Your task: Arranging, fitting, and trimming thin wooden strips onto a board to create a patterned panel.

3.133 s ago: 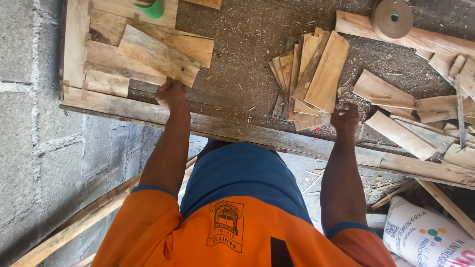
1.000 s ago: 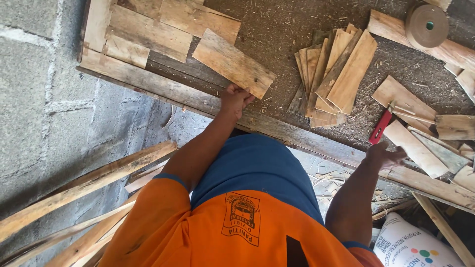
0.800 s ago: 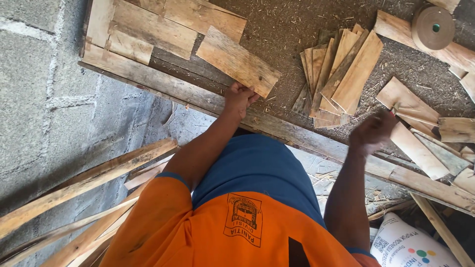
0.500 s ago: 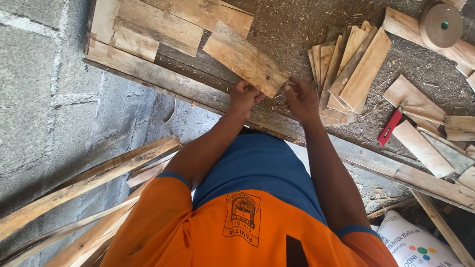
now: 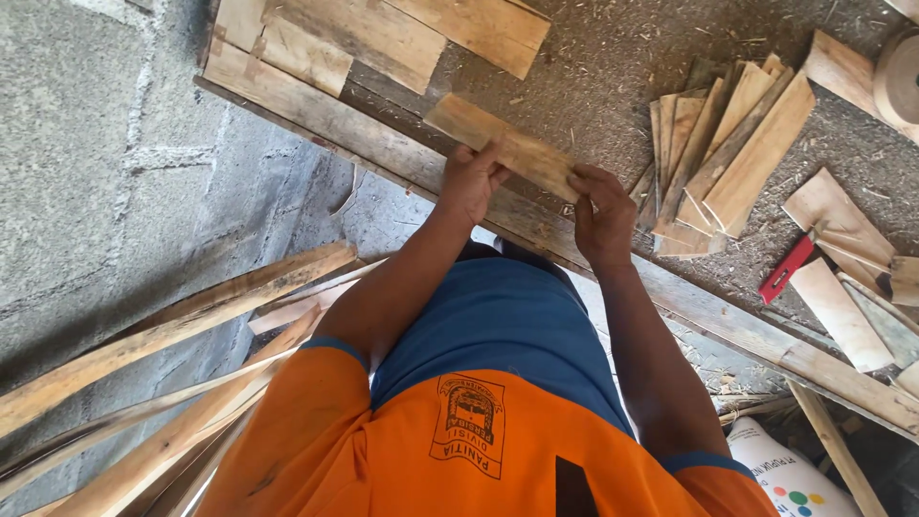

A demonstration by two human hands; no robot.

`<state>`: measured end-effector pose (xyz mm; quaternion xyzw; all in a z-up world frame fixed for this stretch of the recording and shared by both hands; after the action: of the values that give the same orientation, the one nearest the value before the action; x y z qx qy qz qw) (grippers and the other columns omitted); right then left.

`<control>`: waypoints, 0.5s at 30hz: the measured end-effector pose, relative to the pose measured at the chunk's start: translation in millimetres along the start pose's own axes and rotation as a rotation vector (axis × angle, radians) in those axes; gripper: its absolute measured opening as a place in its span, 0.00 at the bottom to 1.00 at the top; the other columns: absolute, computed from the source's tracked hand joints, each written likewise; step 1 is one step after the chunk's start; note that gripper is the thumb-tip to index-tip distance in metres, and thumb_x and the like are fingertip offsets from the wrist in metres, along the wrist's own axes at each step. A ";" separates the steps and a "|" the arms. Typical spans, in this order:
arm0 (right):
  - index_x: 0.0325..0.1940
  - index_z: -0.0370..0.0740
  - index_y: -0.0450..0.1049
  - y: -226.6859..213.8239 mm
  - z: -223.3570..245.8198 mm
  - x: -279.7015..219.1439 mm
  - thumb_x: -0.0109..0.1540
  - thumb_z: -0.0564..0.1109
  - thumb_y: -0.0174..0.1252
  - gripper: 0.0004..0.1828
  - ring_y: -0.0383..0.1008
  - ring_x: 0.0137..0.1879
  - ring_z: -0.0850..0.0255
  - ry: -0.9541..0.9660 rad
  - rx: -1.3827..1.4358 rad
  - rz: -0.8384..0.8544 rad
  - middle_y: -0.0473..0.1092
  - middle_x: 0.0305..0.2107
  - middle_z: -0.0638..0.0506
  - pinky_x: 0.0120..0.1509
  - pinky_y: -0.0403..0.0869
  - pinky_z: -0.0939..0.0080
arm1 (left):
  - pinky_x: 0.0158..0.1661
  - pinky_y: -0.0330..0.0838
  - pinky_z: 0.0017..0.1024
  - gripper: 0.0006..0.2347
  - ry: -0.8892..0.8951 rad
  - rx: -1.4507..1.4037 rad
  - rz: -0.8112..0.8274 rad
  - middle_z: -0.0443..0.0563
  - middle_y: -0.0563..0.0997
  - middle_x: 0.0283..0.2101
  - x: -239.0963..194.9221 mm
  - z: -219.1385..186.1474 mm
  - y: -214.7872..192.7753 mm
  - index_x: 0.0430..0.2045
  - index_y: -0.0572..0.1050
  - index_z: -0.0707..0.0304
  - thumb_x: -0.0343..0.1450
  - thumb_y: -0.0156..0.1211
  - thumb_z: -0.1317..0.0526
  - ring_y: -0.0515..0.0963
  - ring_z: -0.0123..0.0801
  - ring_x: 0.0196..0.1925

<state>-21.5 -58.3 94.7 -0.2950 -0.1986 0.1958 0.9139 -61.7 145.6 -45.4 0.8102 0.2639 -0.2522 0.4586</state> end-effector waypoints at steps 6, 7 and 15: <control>0.69 0.35 0.61 31.0 -25.5 -12.5 0.69 0.33 0.44 0.22 0.76 0.61 0.61 0.258 0.442 -0.119 0.60 0.67 0.39 0.61 0.80 0.61 | 0.37 0.79 0.34 0.11 0.024 -0.012 -0.115 0.53 0.79 0.44 55.4 34.2 -70.6 0.40 0.68 0.60 0.70 0.65 0.70 0.79 0.33 0.37; 0.69 0.35 0.61 35.7 -24.6 -7.7 0.69 0.33 0.44 0.22 0.76 0.61 0.61 0.260 0.442 -0.119 0.60 0.67 0.39 0.61 0.80 0.61 | 0.37 0.79 0.34 0.11 0.023 -0.011 -0.116 0.53 0.79 0.44 49.5 28.1 -66.7 0.40 0.68 0.60 0.70 0.65 0.70 0.79 0.33 0.37; 0.47 0.36 0.72 68.0 -59.8 7.9 0.68 0.36 0.58 0.04 0.75 0.29 0.65 0.950 0.736 -0.178 0.76 0.30 0.51 0.32 0.78 0.64 | 0.40 0.84 0.30 0.07 -0.111 0.278 -0.013 0.53 0.85 0.38 17.4 -40.6 -23.8 0.37 0.74 0.65 0.71 0.65 0.65 0.86 0.32 0.37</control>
<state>-2.5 -31.2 10.0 0.0028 0.2878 0.0213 0.9575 -57.9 195.1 -52.9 0.8490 0.2058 -0.3335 0.3544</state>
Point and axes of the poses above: each hand's wrist, its own x-axis towards the middle knuckle, its own y-axis out of the palm, z = x × y, the point moved 4 cm from there along x, towards the middle knuckle
